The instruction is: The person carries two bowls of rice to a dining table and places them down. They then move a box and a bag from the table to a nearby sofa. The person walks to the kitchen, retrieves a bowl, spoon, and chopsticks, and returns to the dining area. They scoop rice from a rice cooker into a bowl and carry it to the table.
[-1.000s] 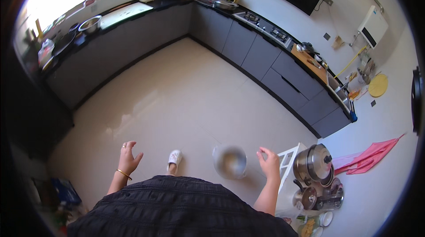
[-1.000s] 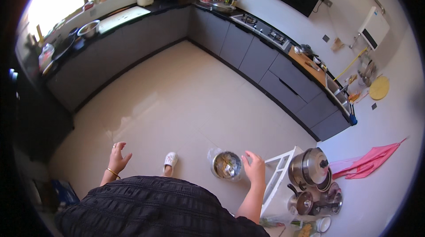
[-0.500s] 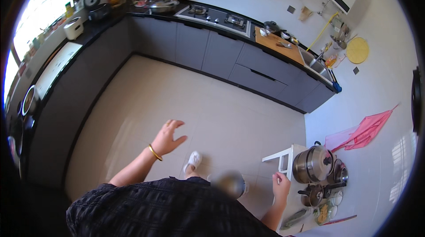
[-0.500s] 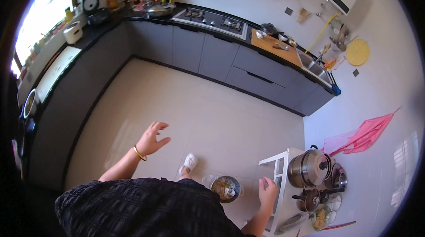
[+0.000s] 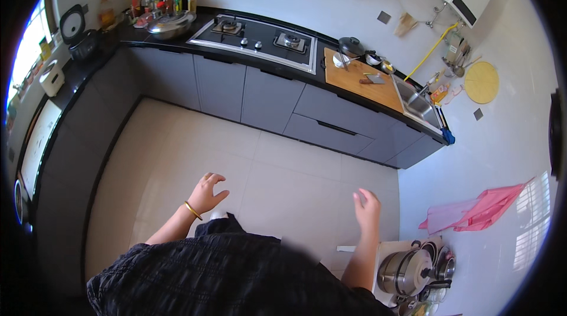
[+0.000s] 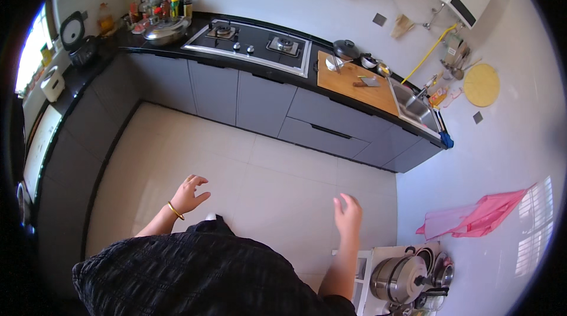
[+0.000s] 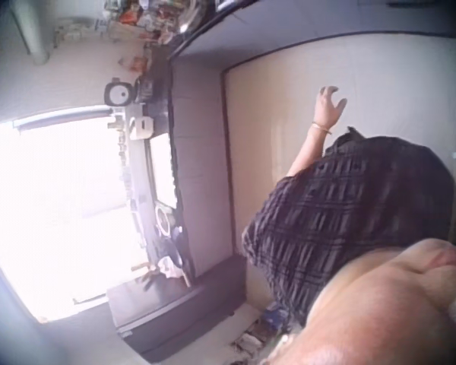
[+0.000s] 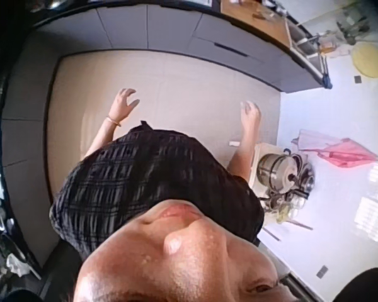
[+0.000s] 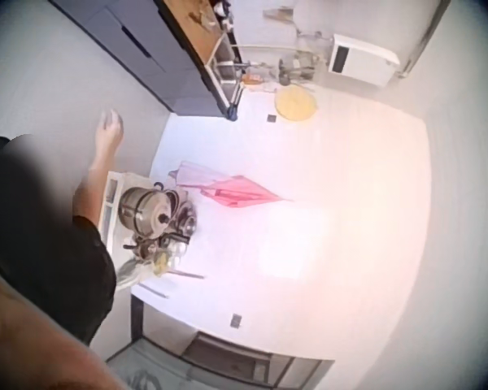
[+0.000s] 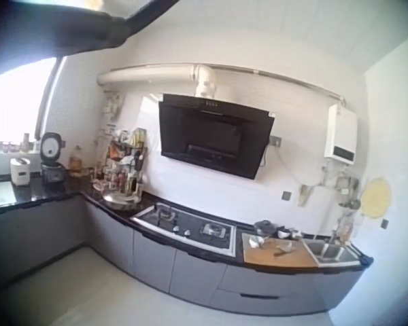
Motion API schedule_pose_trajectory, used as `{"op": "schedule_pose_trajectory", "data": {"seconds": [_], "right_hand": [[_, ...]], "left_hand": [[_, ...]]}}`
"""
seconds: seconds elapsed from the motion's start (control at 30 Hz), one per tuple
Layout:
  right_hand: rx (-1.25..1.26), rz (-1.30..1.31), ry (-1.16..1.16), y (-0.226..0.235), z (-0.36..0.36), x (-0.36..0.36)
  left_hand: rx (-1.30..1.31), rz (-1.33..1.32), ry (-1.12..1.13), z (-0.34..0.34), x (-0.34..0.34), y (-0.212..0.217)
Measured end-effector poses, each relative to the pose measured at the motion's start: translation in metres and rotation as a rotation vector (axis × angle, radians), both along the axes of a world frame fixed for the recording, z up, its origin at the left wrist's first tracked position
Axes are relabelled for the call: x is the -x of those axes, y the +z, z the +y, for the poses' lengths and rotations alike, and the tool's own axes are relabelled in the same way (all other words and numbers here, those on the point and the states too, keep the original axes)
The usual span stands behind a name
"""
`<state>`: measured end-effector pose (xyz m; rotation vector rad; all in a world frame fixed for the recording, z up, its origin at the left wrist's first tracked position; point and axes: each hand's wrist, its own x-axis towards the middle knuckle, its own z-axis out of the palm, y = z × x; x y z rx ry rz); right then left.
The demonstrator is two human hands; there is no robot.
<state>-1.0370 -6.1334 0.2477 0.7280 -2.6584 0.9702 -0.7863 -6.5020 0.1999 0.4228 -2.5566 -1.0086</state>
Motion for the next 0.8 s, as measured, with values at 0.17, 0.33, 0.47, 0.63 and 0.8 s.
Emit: {"op": "schedule_pose_trajectory", "data": {"seconds": [0.17,0.33,0.47,0.63,0.8], "right_hand": [[0.014,-0.022,0.203,-0.007,-0.13,0.096],[0.045,-0.102,0.146,-0.012,-0.185,0.193],[0.07,-0.082,0.062,-0.012,-0.214,0.276],[0.186,-0.172,-0.071,-0.031,-0.226,0.36],[0.182,-0.195,-0.118,-0.065,-0.211,0.473]], "left_hand": [[-0.225,-0.138,0.061,-0.067,0.091,-0.029],[-0.108,-0.113,-0.022,-0.163,0.236,-0.041],[-0.063,-0.03,-0.205,-0.203,0.386,-0.015],[-0.311,-0.099,-0.407,-0.195,0.555,-0.013],[-0.612,-0.267,-0.416,-0.185,0.696,-0.008]]}}
